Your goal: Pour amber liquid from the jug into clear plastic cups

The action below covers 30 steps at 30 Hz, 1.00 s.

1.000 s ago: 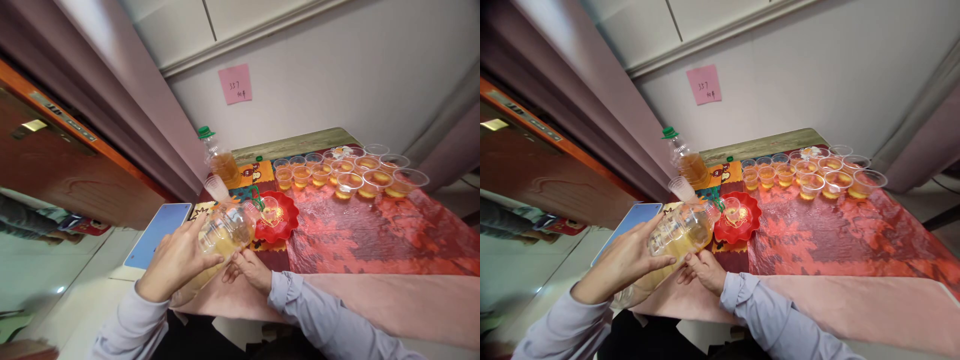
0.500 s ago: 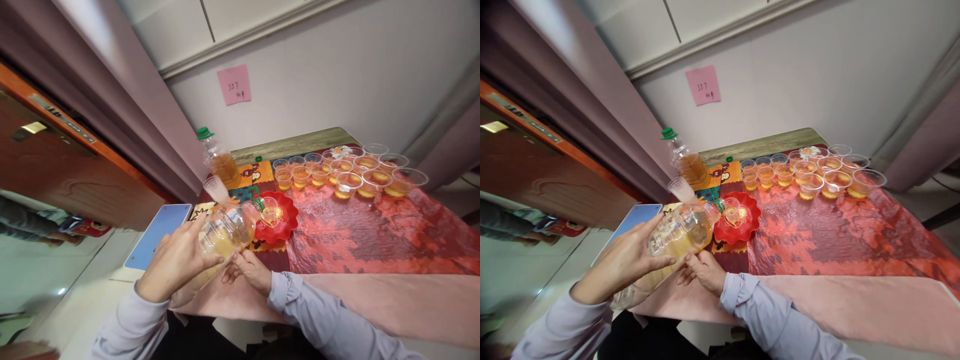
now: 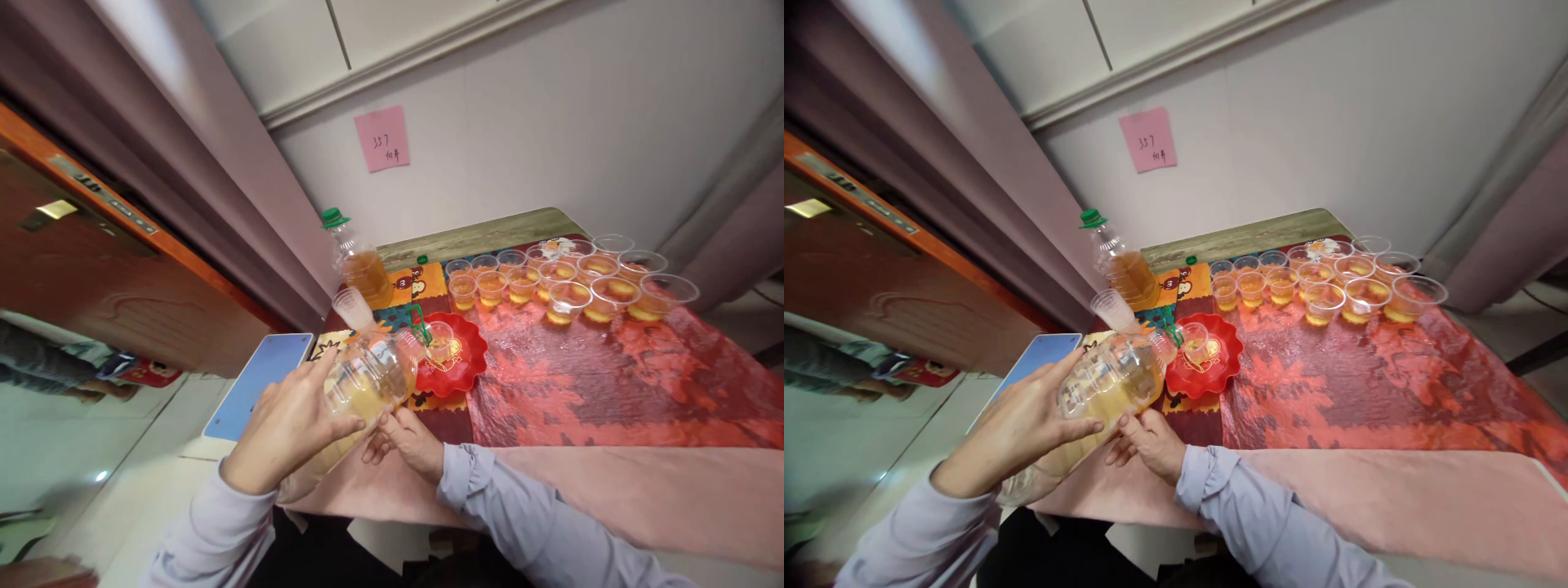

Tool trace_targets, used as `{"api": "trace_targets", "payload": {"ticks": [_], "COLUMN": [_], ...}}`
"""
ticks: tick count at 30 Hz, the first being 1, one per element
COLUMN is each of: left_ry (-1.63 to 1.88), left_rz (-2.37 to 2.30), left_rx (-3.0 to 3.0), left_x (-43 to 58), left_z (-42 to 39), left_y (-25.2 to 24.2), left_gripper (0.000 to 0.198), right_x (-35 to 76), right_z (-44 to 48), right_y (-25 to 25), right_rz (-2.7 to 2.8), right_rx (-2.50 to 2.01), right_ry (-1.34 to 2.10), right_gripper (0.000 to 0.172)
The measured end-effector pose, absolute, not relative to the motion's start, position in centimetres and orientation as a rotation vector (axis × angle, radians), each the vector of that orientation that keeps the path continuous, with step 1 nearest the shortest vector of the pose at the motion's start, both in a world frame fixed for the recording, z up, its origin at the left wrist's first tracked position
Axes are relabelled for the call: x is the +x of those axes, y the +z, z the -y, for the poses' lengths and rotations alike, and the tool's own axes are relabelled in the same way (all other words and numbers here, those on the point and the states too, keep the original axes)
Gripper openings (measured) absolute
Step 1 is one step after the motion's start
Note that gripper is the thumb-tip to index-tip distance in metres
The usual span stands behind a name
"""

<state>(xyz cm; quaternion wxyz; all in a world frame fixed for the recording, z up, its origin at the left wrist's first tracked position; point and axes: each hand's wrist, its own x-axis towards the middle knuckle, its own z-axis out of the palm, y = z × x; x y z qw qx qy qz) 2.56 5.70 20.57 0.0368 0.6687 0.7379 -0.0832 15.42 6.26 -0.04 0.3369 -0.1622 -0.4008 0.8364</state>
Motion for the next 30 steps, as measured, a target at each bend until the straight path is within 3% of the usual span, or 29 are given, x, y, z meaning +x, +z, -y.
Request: {"api": "trace_targets", "payload": {"ticks": [30], "left_ry": [-0.224], "left_rz": [-2.263], "left_rx": [2.087], "left_x": [2.0], "left_z": [-5.7], "left_y": [20.1], "left_gripper": [0.103], "right_x": [15.4], "right_z": [-6.3], "right_y": [-0.1], "right_rz": [1.073], "right_rx": [-0.429], "right_ry": [2.17], "right_gripper": [0.089]}}
